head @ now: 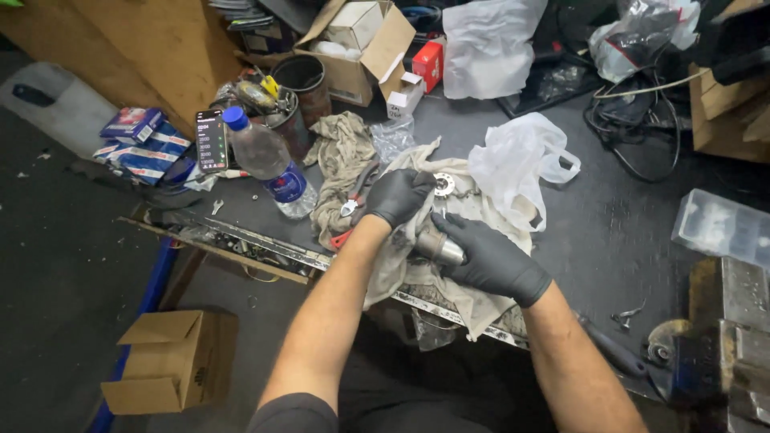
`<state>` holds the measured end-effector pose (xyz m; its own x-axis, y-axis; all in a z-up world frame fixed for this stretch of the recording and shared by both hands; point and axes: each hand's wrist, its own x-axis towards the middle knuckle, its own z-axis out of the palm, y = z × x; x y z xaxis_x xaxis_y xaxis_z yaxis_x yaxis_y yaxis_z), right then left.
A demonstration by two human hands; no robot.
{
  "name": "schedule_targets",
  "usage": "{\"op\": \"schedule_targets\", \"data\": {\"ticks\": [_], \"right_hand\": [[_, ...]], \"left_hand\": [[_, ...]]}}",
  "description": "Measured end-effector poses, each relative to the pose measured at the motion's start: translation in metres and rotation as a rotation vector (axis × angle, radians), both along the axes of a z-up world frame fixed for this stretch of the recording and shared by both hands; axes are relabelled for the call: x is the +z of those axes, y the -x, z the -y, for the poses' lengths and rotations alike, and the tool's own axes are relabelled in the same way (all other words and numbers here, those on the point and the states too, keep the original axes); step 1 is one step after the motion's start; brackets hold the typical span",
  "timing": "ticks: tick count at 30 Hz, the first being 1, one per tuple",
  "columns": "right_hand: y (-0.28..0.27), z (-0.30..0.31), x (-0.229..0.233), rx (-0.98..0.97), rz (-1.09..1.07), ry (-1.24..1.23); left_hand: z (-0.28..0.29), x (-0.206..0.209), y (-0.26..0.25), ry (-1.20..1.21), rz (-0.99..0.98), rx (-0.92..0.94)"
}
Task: The person cleans a cylindrical mechanical part using a cloth and a wrench, wiping the exterior and interior surfaces. They then place the part down, pick up a small red box, open it, and remove a small item from a plastic bag inside.
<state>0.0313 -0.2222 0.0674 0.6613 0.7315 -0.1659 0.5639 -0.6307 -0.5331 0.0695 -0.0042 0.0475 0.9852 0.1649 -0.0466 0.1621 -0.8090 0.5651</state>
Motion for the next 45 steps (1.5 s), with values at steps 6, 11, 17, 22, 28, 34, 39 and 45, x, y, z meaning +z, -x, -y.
{"op": "schedule_targets", "data": {"ticks": [6, 11, 17, 22, 28, 34, 39, 45], "right_hand": [[-0.007, 0.002, -0.003, 0.010, -0.013, -0.018], [-0.012, -0.001, -0.023, 0.004, 0.005, 0.012], [-0.011, -0.002, -0.027, -0.014, 0.033, 0.056], [-0.007, -0.003, -0.012, -0.010, 0.059, 0.078], [-0.008, 0.002, -0.011, -0.012, -0.001, 0.050], [-0.003, -0.002, -0.004, -0.005, 0.021, 0.068], [-0.002, -0.002, -0.003, -0.010, -0.004, 0.077], [-0.005, 0.001, 0.001, -0.021, -0.034, 0.059]], "left_hand": [[-0.031, -0.046, 0.037, 0.514, 0.402, -0.045], [-0.005, -0.002, 0.062, 0.168, 0.188, -0.243], [0.018, 0.020, 0.030, -0.078, 0.015, -0.165], [0.001, 0.002, 0.000, 0.040, 0.009, -0.062], [-0.041, -0.028, 0.041, 0.676, 0.396, -0.118], [-0.020, -0.009, 0.063, 0.280, 0.150, -0.308], [0.002, -0.002, 0.045, 0.023, 0.045, -0.108], [0.009, 0.015, 0.036, 0.063, 0.016, -0.142]]}}
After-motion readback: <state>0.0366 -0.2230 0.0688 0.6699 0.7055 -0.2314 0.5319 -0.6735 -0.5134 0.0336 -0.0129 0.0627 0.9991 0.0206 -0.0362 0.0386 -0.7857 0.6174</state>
